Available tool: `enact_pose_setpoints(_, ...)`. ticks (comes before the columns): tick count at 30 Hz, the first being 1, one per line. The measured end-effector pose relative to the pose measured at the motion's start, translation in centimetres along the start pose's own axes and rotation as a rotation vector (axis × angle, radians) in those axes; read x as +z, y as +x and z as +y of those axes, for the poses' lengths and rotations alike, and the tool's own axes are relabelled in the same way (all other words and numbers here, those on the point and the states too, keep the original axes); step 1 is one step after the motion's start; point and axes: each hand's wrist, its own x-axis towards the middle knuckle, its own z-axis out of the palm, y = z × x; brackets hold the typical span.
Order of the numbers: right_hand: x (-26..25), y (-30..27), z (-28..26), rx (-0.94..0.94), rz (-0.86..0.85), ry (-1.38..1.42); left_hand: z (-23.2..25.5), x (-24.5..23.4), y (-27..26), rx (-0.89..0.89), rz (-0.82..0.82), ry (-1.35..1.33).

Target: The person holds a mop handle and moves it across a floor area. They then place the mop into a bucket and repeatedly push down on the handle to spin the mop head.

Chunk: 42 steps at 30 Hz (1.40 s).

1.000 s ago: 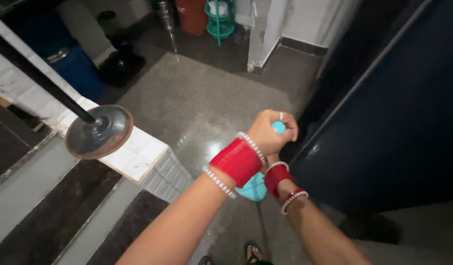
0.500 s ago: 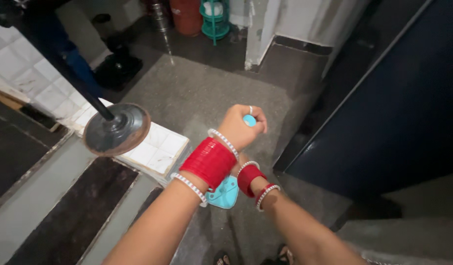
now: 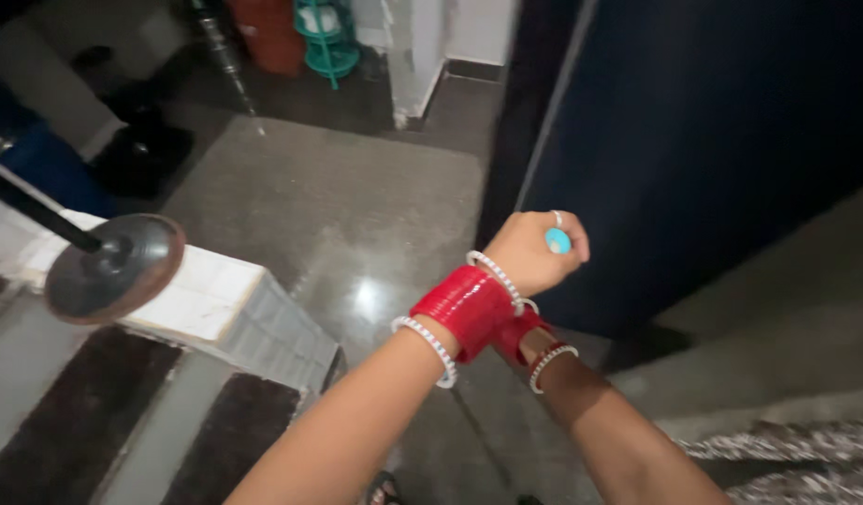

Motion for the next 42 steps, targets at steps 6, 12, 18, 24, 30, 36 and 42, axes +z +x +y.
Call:
enact_pose_setpoints(6, -14.0, -5.6, 10.7, 0.113, 0.114, 0.032, 3.7, 15.1, 3.5, 0.036, -0.141, -0.015)
enact_pose_setpoints(12, -25.4, -11.7, 18.4, 0.235, 0.204, 0.017, 6.4, 27.7, 6.2, 0.097, -0.242, -0.019)
enact_pose_setpoints(18, -33.1, -16.3, 22.1, 0.333, 0.31, -0.007, 8.2, 35.5, 7.5, 0.158, -0.337, -0.17)
enact_pose_setpoints(24, -34.4, -18.0, 22.9, 0.335, 0.31, -0.053, 8.5, 36.1, 6.3, 0.204, -0.297, -0.222)
enact_pose_setpoints(30, -27.5, -17.2, 20.6, 0.253, 0.212, -0.104, 6.9, 28.0, 1.7, 0.125, -0.111, -0.286)
enact_pose_setpoints(36, -16.8, -14.9, 15.8, 0.071, 0.128, -0.174, 4.5, 17.8, -5.2, 0.076, 0.028, -0.289)
enact_pose_setpoints(42, -4.0, -12.1, 7.7, -0.126, 0.032, -0.238, 2.7, 6.6, -11.8, 0.043, 0.109, -0.226)
